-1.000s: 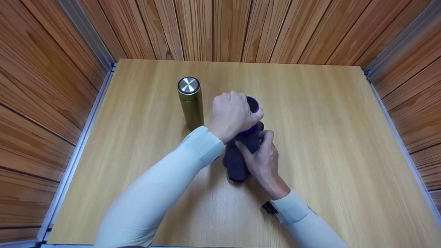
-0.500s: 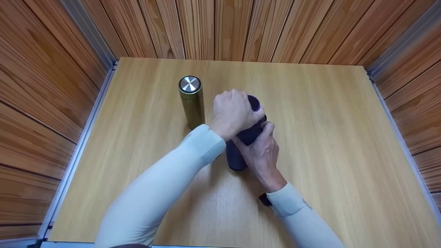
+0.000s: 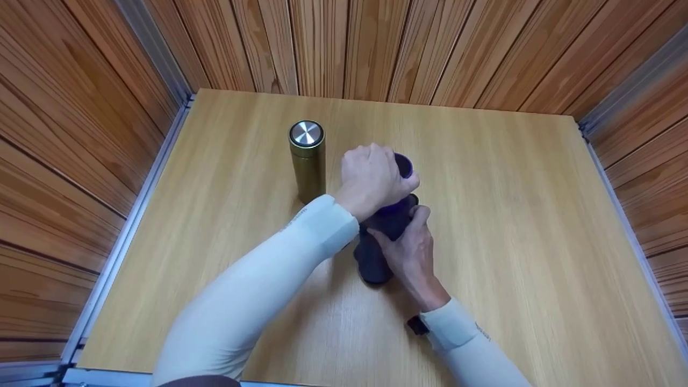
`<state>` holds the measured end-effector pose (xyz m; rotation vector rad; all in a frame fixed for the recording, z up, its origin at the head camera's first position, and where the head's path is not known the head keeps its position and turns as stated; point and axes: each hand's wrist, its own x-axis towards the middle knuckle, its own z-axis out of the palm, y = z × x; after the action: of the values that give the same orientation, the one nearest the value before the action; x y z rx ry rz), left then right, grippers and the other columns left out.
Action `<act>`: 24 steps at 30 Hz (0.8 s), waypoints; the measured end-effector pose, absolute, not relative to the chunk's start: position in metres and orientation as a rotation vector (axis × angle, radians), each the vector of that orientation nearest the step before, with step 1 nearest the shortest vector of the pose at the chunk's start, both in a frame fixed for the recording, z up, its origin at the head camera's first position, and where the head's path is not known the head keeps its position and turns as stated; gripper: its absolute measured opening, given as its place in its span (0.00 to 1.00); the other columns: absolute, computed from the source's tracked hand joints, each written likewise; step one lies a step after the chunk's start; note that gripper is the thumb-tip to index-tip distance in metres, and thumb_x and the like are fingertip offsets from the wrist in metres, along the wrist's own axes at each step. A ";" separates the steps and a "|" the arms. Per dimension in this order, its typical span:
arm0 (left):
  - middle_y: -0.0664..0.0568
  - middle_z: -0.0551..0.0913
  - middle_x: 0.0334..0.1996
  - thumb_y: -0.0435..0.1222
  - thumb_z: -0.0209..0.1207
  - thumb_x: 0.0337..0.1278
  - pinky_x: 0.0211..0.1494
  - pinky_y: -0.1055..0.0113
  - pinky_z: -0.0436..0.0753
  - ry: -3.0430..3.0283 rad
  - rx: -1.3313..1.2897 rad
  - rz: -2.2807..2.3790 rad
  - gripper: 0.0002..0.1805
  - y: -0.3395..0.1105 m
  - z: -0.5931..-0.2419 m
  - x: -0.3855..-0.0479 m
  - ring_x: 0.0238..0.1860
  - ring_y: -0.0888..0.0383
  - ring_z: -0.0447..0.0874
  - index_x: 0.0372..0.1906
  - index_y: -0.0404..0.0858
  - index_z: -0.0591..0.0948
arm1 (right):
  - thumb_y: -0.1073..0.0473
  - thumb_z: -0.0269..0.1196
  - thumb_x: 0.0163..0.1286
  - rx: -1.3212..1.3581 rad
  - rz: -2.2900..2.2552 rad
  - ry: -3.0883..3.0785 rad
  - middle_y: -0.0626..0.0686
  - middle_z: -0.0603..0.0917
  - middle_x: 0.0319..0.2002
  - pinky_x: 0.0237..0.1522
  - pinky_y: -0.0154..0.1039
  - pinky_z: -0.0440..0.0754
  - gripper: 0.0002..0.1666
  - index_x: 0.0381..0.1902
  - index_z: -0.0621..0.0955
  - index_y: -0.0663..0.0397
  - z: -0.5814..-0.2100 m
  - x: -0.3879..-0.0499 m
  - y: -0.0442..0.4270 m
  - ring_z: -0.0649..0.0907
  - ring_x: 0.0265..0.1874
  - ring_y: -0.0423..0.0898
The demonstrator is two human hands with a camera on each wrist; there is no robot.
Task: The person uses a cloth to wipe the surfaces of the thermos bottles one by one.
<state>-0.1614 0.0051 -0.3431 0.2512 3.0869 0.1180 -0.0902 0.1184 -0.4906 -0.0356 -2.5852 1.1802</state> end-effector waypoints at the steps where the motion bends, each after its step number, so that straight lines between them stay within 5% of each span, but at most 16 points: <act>1: 0.53 0.81 0.28 0.69 0.47 0.60 0.27 0.64 0.81 3.087 0.248 0.116 0.34 0.005 -0.343 -0.162 0.26 0.56 0.80 0.38 0.43 0.81 | 0.47 0.80 0.56 -0.023 1.186 -2.573 0.66 0.78 0.53 0.54 0.56 0.80 0.47 0.58 0.62 0.59 -0.492 -0.089 0.119 0.83 0.50 0.60; 6: 0.53 0.81 0.28 0.71 0.46 0.60 0.27 0.65 0.81 3.074 0.234 0.108 0.36 0.006 -0.342 -0.162 0.25 0.56 0.80 0.40 0.43 0.81 | 0.53 0.77 0.61 0.032 1.167 -2.490 0.67 0.82 0.49 0.52 0.57 0.82 0.38 0.55 0.64 0.59 -0.494 -0.081 0.117 0.85 0.48 0.60; 14: 0.54 0.80 0.27 0.68 0.48 0.60 0.27 0.64 0.81 3.101 0.283 0.116 0.32 0.007 -0.343 -0.161 0.26 0.56 0.80 0.35 0.43 0.80 | 0.41 0.76 0.60 0.039 1.054 -2.298 0.62 0.83 0.37 0.34 0.52 0.85 0.40 0.50 0.67 0.62 -0.479 -0.089 0.109 0.86 0.32 0.56; 19: 0.54 0.81 0.27 0.69 0.48 0.59 0.27 0.64 0.81 3.093 0.259 0.134 0.33 0.006 -0.344 -0.162 0.26 0.56 0.80 0.36 0.43 0.80 | 0.35 0.78 0.54 -0.039 1.053 -2.425 0.63 0.81 0.44 0.40 0.52 0.86 0.48 0.53 0.65 0.59 -0.480 -0.093 0.109 0.86 0.37 0.57; 24: 0.54 0.80 0.27 0.68 0.47 0.60 0.26 0.64 0.80 3.094 0.255 0.127 0.32 0.005 -0.344 -0.164 0.26 0.56 0.80 0.35 0.43 0.80 | 0.39 0.81 0.51 -0.071 1.126 -2.523 0.64 0.80 0.46 0.46 0.53 0.84 0.51 0.55 0.62 0.59 -0.488 -0.093 0.112 0.85 0.41 0.58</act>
<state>-0.1635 0.0051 -0.3437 0.2553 3.0937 0.1272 -0.0928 0.1122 -0.4878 -0.0710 -2.5231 1.1262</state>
